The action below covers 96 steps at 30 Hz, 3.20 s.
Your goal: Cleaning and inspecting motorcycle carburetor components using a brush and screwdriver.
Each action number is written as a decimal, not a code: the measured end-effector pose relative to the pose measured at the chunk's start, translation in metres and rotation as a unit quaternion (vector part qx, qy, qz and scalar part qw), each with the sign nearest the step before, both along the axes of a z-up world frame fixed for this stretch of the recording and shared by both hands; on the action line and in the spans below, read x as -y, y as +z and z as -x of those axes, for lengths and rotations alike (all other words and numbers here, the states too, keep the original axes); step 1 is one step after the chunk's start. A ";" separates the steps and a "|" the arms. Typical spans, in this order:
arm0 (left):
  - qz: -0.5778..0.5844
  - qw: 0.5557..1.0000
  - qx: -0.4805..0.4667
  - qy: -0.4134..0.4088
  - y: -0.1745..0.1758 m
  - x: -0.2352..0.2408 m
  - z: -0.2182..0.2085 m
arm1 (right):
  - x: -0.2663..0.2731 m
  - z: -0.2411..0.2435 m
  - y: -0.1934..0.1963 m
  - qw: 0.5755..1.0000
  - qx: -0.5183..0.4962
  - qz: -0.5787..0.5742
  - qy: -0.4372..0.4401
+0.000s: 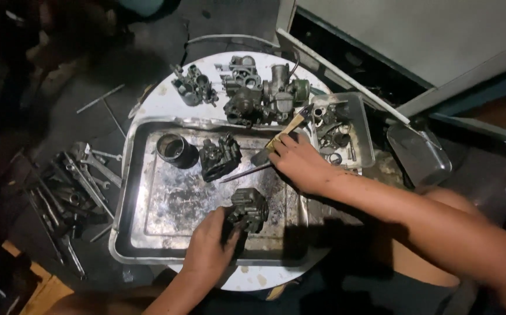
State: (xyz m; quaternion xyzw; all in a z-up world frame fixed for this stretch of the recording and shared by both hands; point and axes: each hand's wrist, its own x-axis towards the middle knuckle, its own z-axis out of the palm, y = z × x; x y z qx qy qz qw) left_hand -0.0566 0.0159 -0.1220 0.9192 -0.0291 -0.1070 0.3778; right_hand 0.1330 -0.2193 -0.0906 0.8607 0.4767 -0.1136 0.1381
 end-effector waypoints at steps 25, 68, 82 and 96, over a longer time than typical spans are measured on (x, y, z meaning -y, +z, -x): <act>0.055 0.959 -0.137 0.243 0.014 0.011 -0.053 | 0.047 -0.041 0.141 0.786 -0.392 -0.348 -0.327; 0.140 0.971 -0.136 0.137 0.030 0.038 -0.070 | 0.029 0.010 0.162 0.830 -0.205 -0.516 -0.053; 0.088 0.981 -0.119 0.126 0.021 0.040 -0.075 | 0.023 0.010 0.159 0.846 -0.180 -0.499 -0.051; 0.090 0.975 -0.150 0.136 0.027 0.040 -0.077 | 0.021 0.003 0.154 0.843 -0.164 -0.513 -0.009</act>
